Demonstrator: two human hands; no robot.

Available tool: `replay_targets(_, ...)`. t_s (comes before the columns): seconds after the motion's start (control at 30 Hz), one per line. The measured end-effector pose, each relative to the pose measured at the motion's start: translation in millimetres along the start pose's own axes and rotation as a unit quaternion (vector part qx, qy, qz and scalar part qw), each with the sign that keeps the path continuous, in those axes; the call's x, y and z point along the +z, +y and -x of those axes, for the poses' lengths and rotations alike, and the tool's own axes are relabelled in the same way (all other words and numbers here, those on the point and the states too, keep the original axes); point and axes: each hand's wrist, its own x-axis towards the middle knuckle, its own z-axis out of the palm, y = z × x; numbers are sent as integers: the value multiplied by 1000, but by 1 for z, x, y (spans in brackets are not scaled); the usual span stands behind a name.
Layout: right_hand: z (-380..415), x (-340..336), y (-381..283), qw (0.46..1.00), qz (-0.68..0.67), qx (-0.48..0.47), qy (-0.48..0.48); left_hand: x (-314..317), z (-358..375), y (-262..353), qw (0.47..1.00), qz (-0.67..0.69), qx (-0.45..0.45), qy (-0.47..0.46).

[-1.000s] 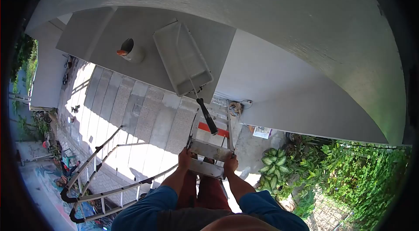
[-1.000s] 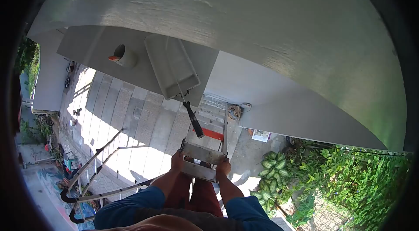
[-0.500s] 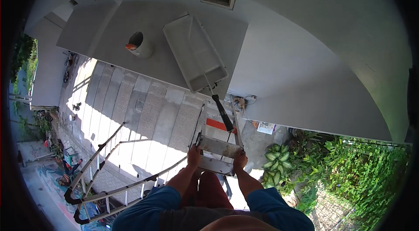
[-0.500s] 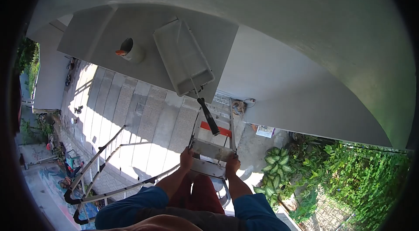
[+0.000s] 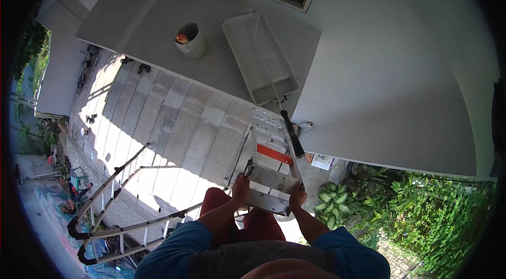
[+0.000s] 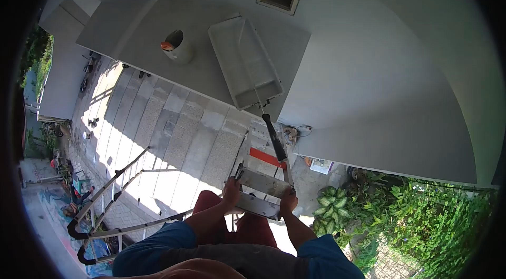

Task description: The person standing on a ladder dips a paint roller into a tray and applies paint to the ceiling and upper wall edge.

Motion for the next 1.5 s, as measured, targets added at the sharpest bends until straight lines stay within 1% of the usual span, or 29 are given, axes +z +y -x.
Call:
replay_targets(0.03,2,0,0,1000,-2,-4,2,-2,1,1,1000,-3,15,10)
replay_targets(0.17,-2,2,3,1000,-6,-21,5,-3,-2,5,1000,0,15,8)
replay_targets(0.23,3,-6,-5,1000,1,5,0,-3,2,4,999,11,35,18)
replay_targets(0.37,-3,-1,5,1000,-2,-17,-11,-1,2,8,999,10,17,27)
replay_targets(0.43,1,-2,1,1000,-10,-11,6,-2,3,5,998,10,42,35)
replay_targets(0.57,0,3,4,999,-32,-7,-7,2,0,-4,997,13,50,48)
replay_targets(0.67,0,-2,3,1000,-26,-2,-15,1,1,0,999,7,34,38)
replay_targets(0.73,-3,3,7,999,-26,-14,-31,3,0,-3,998,31,32,47)
replay_targets(0.87,-3,5,14,999,-36,-24,-33,3,0,-8,997,24,49,53)
replay_targets(0.93,-9,5,15,996,-41,-15,-73,5,-2,-7,996,26,66,61)
replay_targets(0.97,-17,11,27,996,-39,-20,-76,5,-1,-8,996,26,62,65)
replay_targets(1.03,-35,14,42,978,-86,-56,-181,9,-2,-7,997,32,47,56)
replay_targets(1.07,-41,13,46,977,-84,-59,-186,9,-2,-7,997,32,42,60)
replay_targets(1.13,-35,-19,18,980,-32,-81,-177,3,-3,-9,996,30,61,57)
replay_targets(1.17,-40,-37,3,983,-57,-129,-120,2,-1,-9,996,28,61,56)
replay_targets(1.2,-74,-30,3,976,-100,-160,-107,1,-1,-8,996,30,55,55)
replay_targets(1.23,-105,-35,-11,954,-199,-180,-133,1,-4,-5,997,34,50,57)
replay_targets(1.27,-121,-50,-37,900,-358,-194,-155,1,-4,-4,997,34,49,58)
replay_targets(1.3,-113,-97,-89,871,-430,-87,-222,1,-5,-4,996,35,52,57)
replay_targets(1.33,-104,-138,-134,857,-434,-113,-254,2,-3,-5,996,35,53,54)
replay_targets(1.37,-101,-162,-164,826,-467,-149,-278,0,-2,-6,997,33,52,52)
replay_targets(1.4,-99,-180,-189,789,-490,-167,-330,-1,-3,-5,997,29,44,50)
replay_targets(1.43,-94,-196,-216,768,-488,-156,-384,-1,-4,-4,998,28,37,49)
replay_targets(1.47,-92,-204,-236,763,-453,-180,-424,-1,-6,-4,998,29,38,51)
replay_targets(1.5,-88,-210,-253,764,-453,-181,-423,1,-6,-6,997,42,38,55)
